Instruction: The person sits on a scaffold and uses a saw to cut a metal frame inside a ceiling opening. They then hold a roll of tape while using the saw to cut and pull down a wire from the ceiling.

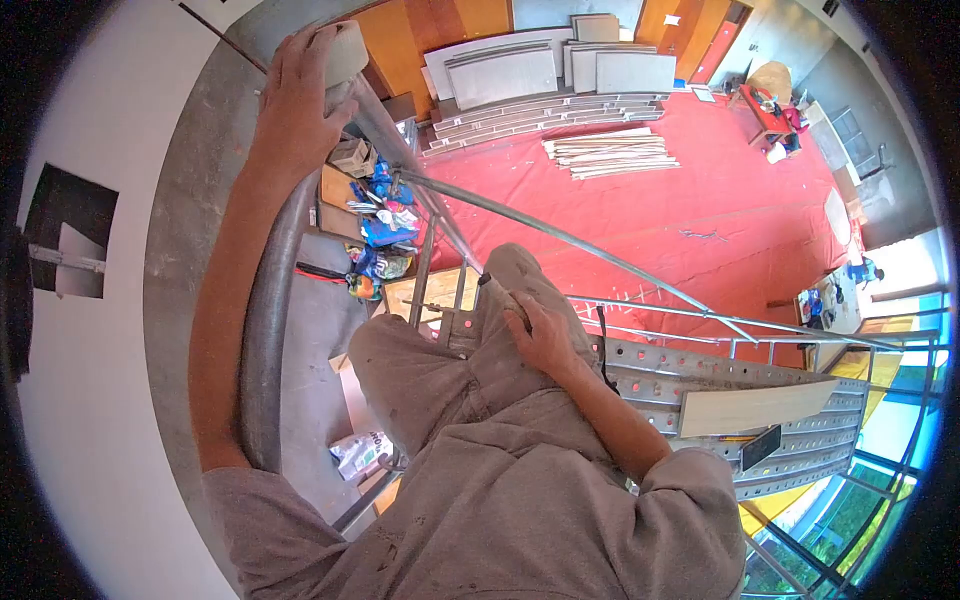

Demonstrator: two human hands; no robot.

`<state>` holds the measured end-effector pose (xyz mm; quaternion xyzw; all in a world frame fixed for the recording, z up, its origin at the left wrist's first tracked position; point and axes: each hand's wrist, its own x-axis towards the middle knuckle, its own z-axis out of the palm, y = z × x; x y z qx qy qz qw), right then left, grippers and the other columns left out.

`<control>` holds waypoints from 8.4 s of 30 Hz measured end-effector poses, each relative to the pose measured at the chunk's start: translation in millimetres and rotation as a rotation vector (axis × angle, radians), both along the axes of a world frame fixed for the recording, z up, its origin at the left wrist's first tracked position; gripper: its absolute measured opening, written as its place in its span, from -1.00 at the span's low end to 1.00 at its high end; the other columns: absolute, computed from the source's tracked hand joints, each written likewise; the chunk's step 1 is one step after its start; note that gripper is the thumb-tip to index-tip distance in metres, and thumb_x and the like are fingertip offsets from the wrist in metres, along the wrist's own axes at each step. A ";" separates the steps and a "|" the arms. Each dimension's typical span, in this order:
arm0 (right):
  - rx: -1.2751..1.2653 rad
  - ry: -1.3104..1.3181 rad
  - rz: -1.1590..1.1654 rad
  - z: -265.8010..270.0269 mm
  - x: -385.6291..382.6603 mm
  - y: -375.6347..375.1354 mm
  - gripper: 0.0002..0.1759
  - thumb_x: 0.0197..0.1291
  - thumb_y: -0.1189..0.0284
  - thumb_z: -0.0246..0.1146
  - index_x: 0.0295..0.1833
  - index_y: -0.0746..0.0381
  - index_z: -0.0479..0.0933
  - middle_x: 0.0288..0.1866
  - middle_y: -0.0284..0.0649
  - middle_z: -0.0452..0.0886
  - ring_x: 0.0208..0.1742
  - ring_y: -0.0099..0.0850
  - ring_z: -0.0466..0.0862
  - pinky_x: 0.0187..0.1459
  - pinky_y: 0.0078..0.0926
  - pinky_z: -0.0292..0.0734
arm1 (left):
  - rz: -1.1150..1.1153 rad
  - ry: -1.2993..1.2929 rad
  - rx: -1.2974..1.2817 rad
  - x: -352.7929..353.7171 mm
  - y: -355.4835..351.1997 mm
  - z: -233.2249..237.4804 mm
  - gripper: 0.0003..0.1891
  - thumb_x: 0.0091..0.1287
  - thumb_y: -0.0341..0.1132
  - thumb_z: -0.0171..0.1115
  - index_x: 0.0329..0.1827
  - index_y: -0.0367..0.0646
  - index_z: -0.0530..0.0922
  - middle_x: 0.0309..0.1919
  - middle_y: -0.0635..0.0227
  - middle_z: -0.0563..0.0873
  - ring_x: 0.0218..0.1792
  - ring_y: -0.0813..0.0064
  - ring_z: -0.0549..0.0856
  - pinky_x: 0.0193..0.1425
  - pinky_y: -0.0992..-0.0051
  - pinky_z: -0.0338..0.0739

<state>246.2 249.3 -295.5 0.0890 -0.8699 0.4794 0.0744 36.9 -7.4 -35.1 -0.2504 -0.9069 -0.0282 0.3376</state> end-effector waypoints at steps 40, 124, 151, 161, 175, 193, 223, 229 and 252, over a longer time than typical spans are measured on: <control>-0.007 0.132 -0.092 -1.7 -7.0 7.0 -0.62 0.19 0.42 0.32 0.08 0.37 0.56 0.00 0.11 0.65 0.05 0.07 0.63 0.10 -0.16 0.50 | 0.002 -0.024 -0.014 -1.7 -3.3 -1.8 -0.16 0.16 -0.34 0.41 0.49 0.01 0.15 0.42 0.16 0.26 0.48 0.03 0.21 0.43 -0.08 0.30; -0.033 0.029 -0.034 2.0 -8.1 5.9 -0.58 0.26 0.34 0.28 0.17 0.33 0.52 0.07 0.13 0.63 0.09 0.07 0.63 0.10 -0.17 0.51 | -0.001 0.002 -0.028 -2.2 -3.8 -1.7 -0.24 0.17 -0.32 0.42 0.43 -0.07 0.23 0.38 0.10 0.31 0.46 0.04 0.24 0.44 0.02 0.30; -0.039 0.026 -0.062 11.8 -17.9 0.3 -0.57 0.24 0.33 0.29 0.16 0.34 0.54 0.01 0.13 0.66 0.05 0.05 0.66 0.05 -0.20 0.55 | 0.003 -0.011 -0.023 -2.2 -3.6 -2.6 -0.28 0.22 -0.29 0.38 0.42 -0.10 0.23 0.37 0.10 0.31 0.44 0.02 0.26 0.44 0.03 0.29; -0.030 0.038 -0.058 11.5 -17.9 0.7 -0.58 0.27 0.33 0.28 0.16 0.35 0.54 0.02 0.14 0.65 0.06 0.05 0.65 0.06 -0.19 0.54 | 0.018 -0.005 -0.036 -2.4 -3.5 -2.7 -0.30 0.25 -0.27 0.37 0.42 -0.09 0.22 0.37 0.10 0.31 0.45 0.05 0.25 0.44 0.02 0.30; -0.056 -0.062 -0.052 19.8 -17.3 -0.9 -0.58 0.25 0.34 0.29 0.17 0.32 0.55 0.09 0.10 0.64 0.16 0.04 0.60 0.18 -0.18 0.48 | 0.018 0.004 -0.046 -3.7 -5.2 -4.1 -0.27 0.24 -0.27 0.38 0.43 -0.09 0.21 0.38 0.09 0.29 0.46 0.03 0.24 0.43 -0.01 0.30; -0.145 0.000 0.102 16.3 -29.4 -28.3 -0.58 0.27 0.34 0.27 0.20 0.24 0.53 -0.08 0.05 0.66 -0.04 0.02 0.66 -0.03 -0.16 0.54 | -0.024 -0.012 -0.023 -4.7 -5.7 -0.9 -0.22 0.22 -0.30 0.39 0.48 -0.07 0.18 0.39 0.06 0.27 0.44 0.00 0.24 0.49 0.05 0.22; -0.172 -0.048 -0.033 5.4 -29.7 -23.8 -0.59 0.28 0.38 0.25 0.18 0.37 0.51 0.01 0.13 0.65 0.01 0.04 0.67 0.01 -0.22 0.55 | 0.021 -0.045 -0.050 -2.5 -4.4 -0.8 -0.19 0.25 -0.28 0.37 0.52 -0.07 0.12 0.42 0.07 0.24 0.47 0.02 0.20 0.50 0.02 0.25; -0.162 0.003 -0.029 5.4 -29.7 -24.0 -0.59 0.28 0.38 0.26 0.17 0.38 0.52 0.01 0.13 0.65 0.03 0.04 0.66 0.02 -0.21 0.55 | 0.036 -0.047 -0.055 -1.9 -3.7 -0.9 -0.19 0.24 -0.29 0.38 0.51 -0.08 0.12 0.42 0.07 0.24 0.47 0.03 0.20 0.50 0.04 0.26; -0.187 -0.056 -0.200 4.1 -2.2 3.1 -0.57 0.34 0.30 0.20 0.19 0.35 0.51 0.05 0.10 0.65 0.10 -0.06 0.65 0.13 -0.25 0.49 | 0.001 0.086 -0.011 0.9 -4.7 -1.8 -0.22 0.23 -0.27 0.36 0.50 -0.04 0.18 0.47 0.08 0.19 0.53 -0.11 0.09 0.51 -0.10 0.09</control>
